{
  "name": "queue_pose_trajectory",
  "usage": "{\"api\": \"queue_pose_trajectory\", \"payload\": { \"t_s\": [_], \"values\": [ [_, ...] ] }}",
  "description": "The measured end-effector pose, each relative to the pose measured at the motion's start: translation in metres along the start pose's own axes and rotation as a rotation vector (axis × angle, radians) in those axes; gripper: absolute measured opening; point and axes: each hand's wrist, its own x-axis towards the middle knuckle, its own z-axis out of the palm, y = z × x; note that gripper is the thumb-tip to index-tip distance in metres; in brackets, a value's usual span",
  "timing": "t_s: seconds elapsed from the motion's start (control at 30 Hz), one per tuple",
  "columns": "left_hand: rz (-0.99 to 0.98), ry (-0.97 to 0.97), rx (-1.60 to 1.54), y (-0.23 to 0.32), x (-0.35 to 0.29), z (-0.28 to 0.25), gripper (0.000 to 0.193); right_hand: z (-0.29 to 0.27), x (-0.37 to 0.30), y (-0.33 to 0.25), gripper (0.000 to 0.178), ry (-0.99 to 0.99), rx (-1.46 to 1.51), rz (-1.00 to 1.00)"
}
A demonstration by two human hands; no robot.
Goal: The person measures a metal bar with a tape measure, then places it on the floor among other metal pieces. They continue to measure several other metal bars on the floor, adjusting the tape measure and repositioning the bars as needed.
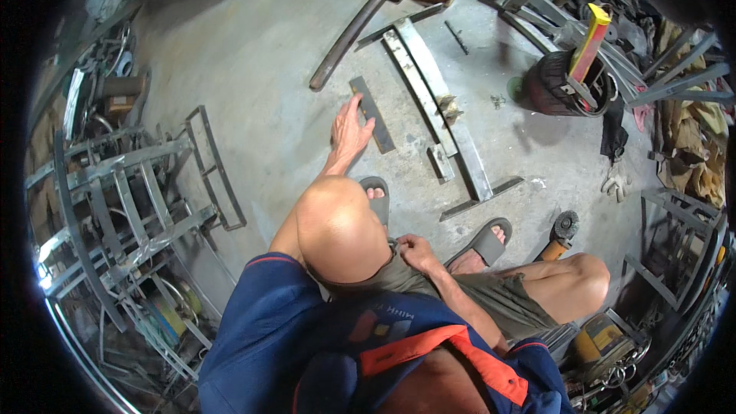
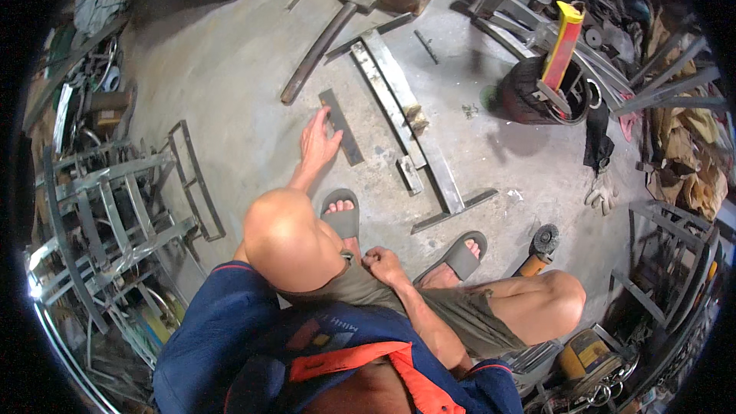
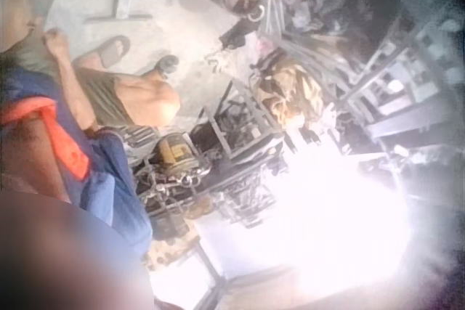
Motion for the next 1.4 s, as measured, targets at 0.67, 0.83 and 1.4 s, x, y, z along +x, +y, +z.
{"api": "queue_pose_trajectory", "payload": {
  "t_s": [0.67,0.83,1.4],
  "values": [
    [-0.151,-0.410,0.220,0.010,0.007,-0.015,0.077,-0.011,-0.016,-0.032,0.031,0.030,0.173,0.040],
    [-0.173,-0.383,0.136,0.018,0.009,-0.020,0.084,-0.008,-0.011,-0.024,0.027,0.022,0.230,0.061],
    [-0.137,-0.345,0.194,0.008,0.012,-0.015,0.083,-0.007,-0.005,-0.014,0.032,0.050,0.239,0.020]
  ]
}}
